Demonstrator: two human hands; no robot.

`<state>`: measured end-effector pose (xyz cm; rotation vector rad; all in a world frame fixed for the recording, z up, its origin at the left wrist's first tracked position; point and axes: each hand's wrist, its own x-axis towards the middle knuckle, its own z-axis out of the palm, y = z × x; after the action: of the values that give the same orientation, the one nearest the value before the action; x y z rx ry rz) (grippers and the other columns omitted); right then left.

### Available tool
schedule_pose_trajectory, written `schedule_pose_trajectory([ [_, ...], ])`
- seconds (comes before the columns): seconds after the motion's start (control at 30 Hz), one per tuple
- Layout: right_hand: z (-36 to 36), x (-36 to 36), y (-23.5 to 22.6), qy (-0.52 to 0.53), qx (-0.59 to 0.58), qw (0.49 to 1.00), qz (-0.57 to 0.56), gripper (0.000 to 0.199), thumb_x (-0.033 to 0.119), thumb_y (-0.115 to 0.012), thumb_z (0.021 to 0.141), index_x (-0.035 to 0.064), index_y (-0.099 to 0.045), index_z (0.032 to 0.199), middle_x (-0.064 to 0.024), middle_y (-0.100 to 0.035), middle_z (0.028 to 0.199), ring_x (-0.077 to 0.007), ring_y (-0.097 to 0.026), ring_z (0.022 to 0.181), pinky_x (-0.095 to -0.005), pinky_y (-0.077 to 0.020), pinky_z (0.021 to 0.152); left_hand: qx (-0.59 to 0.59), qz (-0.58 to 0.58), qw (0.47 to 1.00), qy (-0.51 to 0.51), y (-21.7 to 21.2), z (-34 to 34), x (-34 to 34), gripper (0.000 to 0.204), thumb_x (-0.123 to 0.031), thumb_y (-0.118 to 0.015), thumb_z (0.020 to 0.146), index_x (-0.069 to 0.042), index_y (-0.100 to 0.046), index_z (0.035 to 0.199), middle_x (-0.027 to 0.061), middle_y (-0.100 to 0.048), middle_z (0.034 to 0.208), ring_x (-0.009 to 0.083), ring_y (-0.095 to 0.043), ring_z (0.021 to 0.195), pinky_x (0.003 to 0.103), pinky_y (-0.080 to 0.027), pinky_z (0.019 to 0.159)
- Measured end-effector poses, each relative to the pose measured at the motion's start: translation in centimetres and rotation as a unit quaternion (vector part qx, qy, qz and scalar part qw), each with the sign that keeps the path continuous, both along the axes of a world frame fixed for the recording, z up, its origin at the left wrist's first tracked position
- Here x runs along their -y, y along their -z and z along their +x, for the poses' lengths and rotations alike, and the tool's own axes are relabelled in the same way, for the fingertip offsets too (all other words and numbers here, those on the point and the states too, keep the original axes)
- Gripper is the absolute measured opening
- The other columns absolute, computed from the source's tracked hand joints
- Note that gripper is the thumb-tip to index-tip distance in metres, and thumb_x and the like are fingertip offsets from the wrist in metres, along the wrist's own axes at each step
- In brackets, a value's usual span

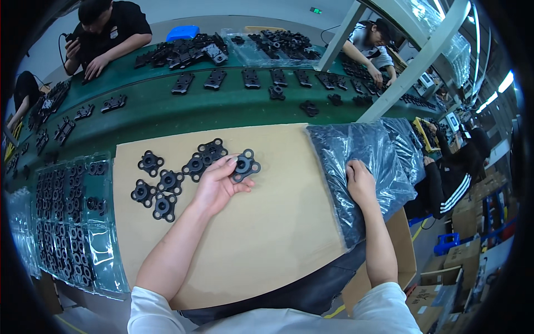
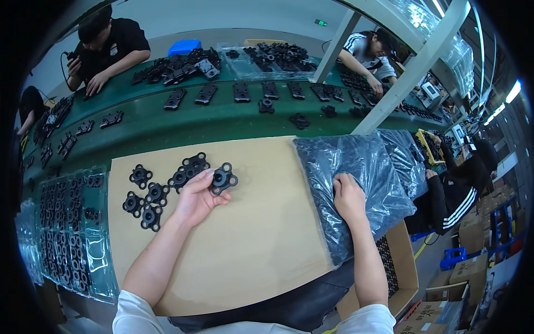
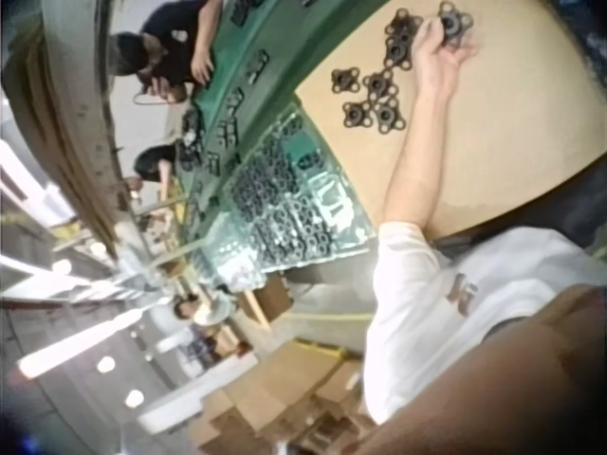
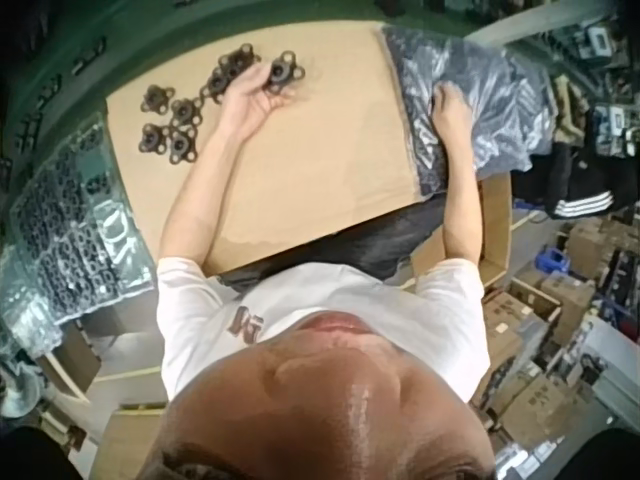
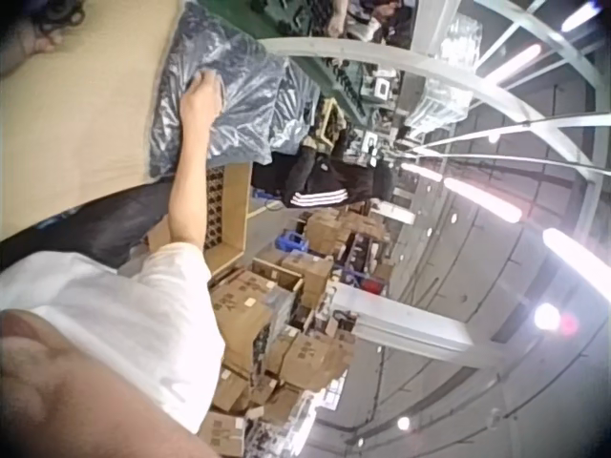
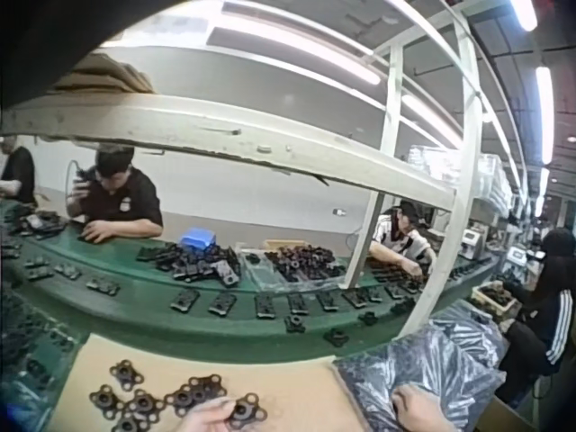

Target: The person assembles components by picking up plastic plates and small plugs and fitting the plugs into the holes of the plates by hand.

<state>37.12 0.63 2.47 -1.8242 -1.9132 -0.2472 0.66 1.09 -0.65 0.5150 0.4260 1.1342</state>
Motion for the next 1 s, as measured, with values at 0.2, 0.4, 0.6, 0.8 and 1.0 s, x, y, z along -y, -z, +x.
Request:
schedule_pose_trajectory([
  [0.2,-1.0,1.0,-0.8,0.002,0.025,0.999,-0.033,0.014,0.009,-0.062,0.080,0.0037,-0.067,0.092,-0.0110,-0.066,0.085,-0.0271,-0.061,0.073,-0.0353,-0.0489,0.071,0.005,-0.004,1.000,0.005,0.1,0.0,-0.1,0.031,-0.012,-0.043,0.095,0.004,-0.042,0.121,0.0224,-0.060,0.105,0.0266,-0.065,0.071,0.030,-0.056,0.062],
  [0.4,0.7,-0.5,-1.7,0.020,-0.180,0.972,-0.152,0.016,0.009,-0.062,0.081,0.0002,-0.066,0.094,-0.0109,-0.067,0.091,-0.0252,-0.062,0.076,-0.0335,-0.0489,0.073,0.002,0.002,1.000,0.002,0.3,-0.4,0.0,0.030,-0.013,-0.043,0.095,0.004,-0.042,0.121,0.0229,-0.060,0.105,0.0269,-0.065,0.071,0.031,-0.056,0.062],
  [0.6,1.6,-0.4,0.0,-0.033,-0.114,0.992,0.044,0.016,0.008,-0.061,0.082,-0.0003,-0.065,0.095,-0.0093,-0.066,0.087,-0.0200,-0.059,0.071,-0.0289,-0.0478,0.065,0.005,0.002,1.000,0.003,0.2,-0.2,0.0,0.030,-0.012,-0.043,0.095,0.004,-0.042,0.120,0.0231,-0.060,0.105,0.0269,-0.065,0.071,0.031,-0.056,0.062],
  [0.8,2.7,-0.3,-1.3,-0.052,-0.640,0.766,0.039,0.020,0.006,-0.059,0.085,0.0043,-0.060,0.105,-0.0086,-0.060,0.084,-0.0137,-0.053,0.065,-0.0204,-0.0373,0.043,-0.023,0.023,0.999,0.003,0.4,0.4,0.0,0.029,-0.008,-0.046,0.093,0.003,-0.043,0.120,0.0227,-0.060,0.104,0.0267,-0.065,0.070,0.031,-0.055,0.062],
  [1.0,-6.0,-3.9,-4.5,-0.140,-0.916,0.362,-0.097,0.021,0.007,-0.054,0.090,0.0067,-0.052,0.111,-0.0091,-0.054,0.092,-0.0085,-0.047,0.062,-0.0134,-0.0234,0.035,-0.021,0.019,0.999,-0.041,0.3,-0.4,0.2,0.031,-0.003,-0.049,0.091,0.001,-0.043,0.121,0.0212,-0.061,0.101,0.0259,-0.064,0.068,0.030,-0.053,0.061],
])
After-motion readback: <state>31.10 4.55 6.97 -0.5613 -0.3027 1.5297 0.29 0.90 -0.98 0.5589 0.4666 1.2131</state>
